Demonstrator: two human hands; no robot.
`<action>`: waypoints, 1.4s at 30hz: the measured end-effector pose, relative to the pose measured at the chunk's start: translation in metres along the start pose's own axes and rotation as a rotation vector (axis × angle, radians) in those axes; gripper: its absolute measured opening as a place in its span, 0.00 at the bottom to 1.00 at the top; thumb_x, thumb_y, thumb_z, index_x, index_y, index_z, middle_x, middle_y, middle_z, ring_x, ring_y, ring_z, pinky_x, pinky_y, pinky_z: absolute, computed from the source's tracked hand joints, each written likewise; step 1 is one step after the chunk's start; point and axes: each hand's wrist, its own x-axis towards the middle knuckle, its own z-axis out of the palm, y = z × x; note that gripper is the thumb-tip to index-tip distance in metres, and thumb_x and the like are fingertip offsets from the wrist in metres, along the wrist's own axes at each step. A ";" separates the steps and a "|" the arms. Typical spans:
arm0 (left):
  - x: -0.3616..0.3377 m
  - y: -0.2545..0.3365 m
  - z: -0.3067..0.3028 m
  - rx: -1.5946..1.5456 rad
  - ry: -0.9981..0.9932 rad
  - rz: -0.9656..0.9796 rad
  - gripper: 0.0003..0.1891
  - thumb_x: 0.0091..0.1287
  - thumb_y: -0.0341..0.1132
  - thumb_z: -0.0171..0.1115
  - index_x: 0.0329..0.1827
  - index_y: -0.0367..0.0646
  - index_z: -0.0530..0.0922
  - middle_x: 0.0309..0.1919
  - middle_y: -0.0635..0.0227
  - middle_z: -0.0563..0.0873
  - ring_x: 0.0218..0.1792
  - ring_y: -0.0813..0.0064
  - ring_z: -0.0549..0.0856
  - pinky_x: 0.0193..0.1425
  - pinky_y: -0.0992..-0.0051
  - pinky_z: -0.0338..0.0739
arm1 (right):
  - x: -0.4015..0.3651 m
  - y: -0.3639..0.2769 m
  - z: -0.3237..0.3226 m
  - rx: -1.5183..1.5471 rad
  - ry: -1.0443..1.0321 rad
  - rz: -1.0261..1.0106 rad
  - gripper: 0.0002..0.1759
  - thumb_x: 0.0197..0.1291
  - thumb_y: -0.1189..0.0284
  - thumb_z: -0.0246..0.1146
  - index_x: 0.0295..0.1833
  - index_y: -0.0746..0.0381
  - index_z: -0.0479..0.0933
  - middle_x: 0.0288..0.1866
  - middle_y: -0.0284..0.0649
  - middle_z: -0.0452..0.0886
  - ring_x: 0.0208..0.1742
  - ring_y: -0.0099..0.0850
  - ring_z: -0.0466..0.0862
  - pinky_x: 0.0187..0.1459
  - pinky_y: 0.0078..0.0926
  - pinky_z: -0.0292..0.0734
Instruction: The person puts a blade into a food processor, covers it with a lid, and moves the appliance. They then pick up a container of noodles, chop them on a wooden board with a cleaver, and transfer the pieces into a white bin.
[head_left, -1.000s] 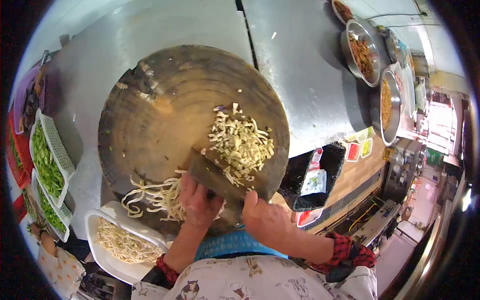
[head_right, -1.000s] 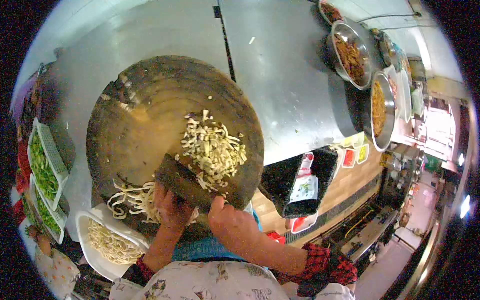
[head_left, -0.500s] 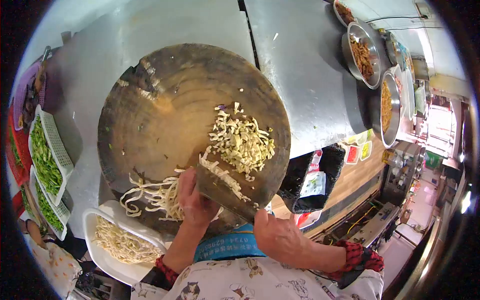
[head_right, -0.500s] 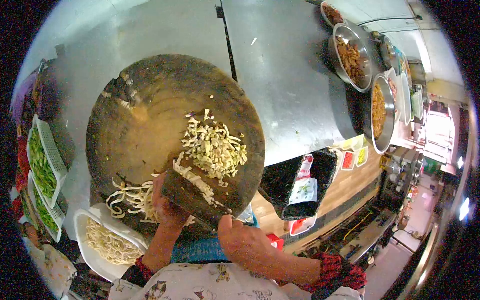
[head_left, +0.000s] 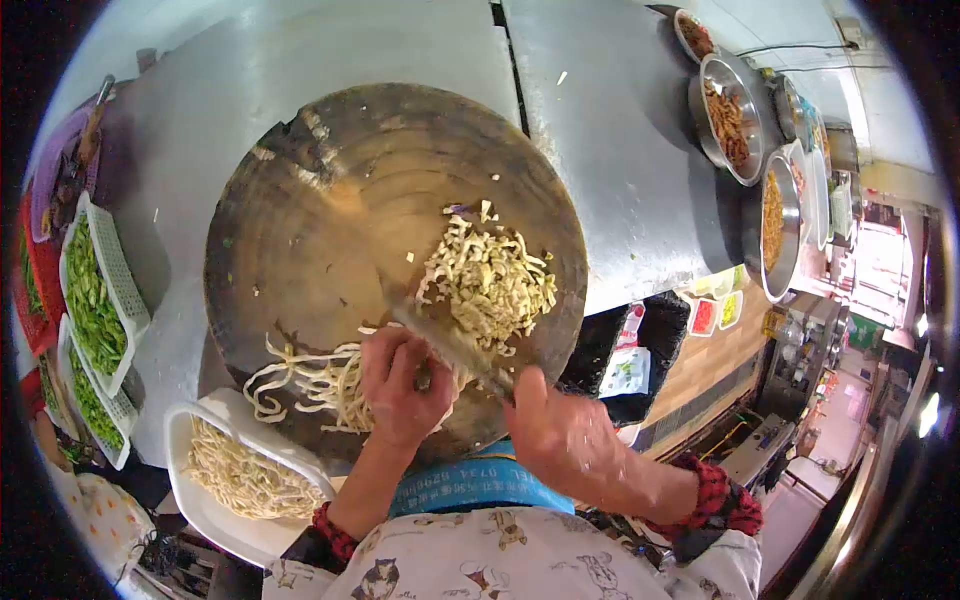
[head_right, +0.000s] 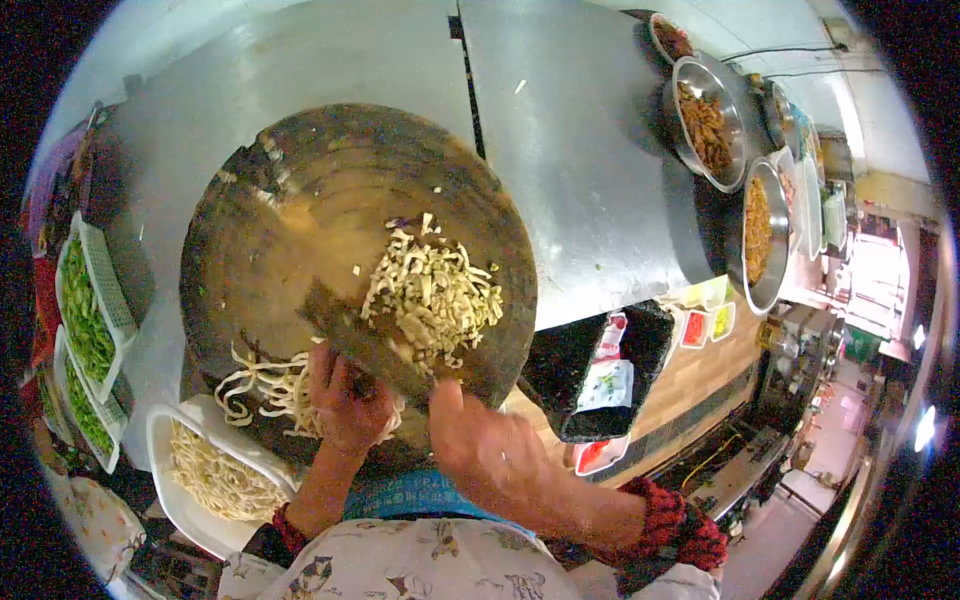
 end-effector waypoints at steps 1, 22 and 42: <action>0.002 -0.001 0.000 -0.020 0.004 0.039 0.11 0.44 0.26 0.65 0.33 0.38 0.79 0.35 0.58 0.79 0.36 0.55 0.78 0.39 0.63 0.74 | -0.010 -0.004 -0.003 -0.002 -0.096 0.069 0.12 0.60 0.74 0.59 0.33 0.68 0.63 0.18 0.45 0.71 0.15 0.41 0.76 0.14 0.35 0.70; -0.013 -0.008 -0.007 0.110 -0.006 0.083 0.13 0.46 0.26 0.65 0.38 0.39 0.80 0.38 0.58 0.79 0.42 0.54 0.79 0.46 0.62 0.73 | -0.010 0.005 0.008 0.059 0.016 0.096 0.12 0.61 0.72 0.60 0.34 0.66 0.63 0.15 0.48 0.72 0.18 0.46 0.79 0.17 0.40 0.72; -0.009 -0.006 -0.016 0.080 -0.006 0.037 0.13 0.45 0.24 0.65 0.36 0.38 0.79 0.39 0.59 0.80 0.42 0.56 0.80 0.47 0.62 0.74 | 0.025 -0.002 0.005 0.055 0.109 0.074 0.13 0.62 0.72 0.60 0.35 0.67 0.63 0.14 0.47 0.73 0.18 0.47 0.79 0.15 0.41 0.71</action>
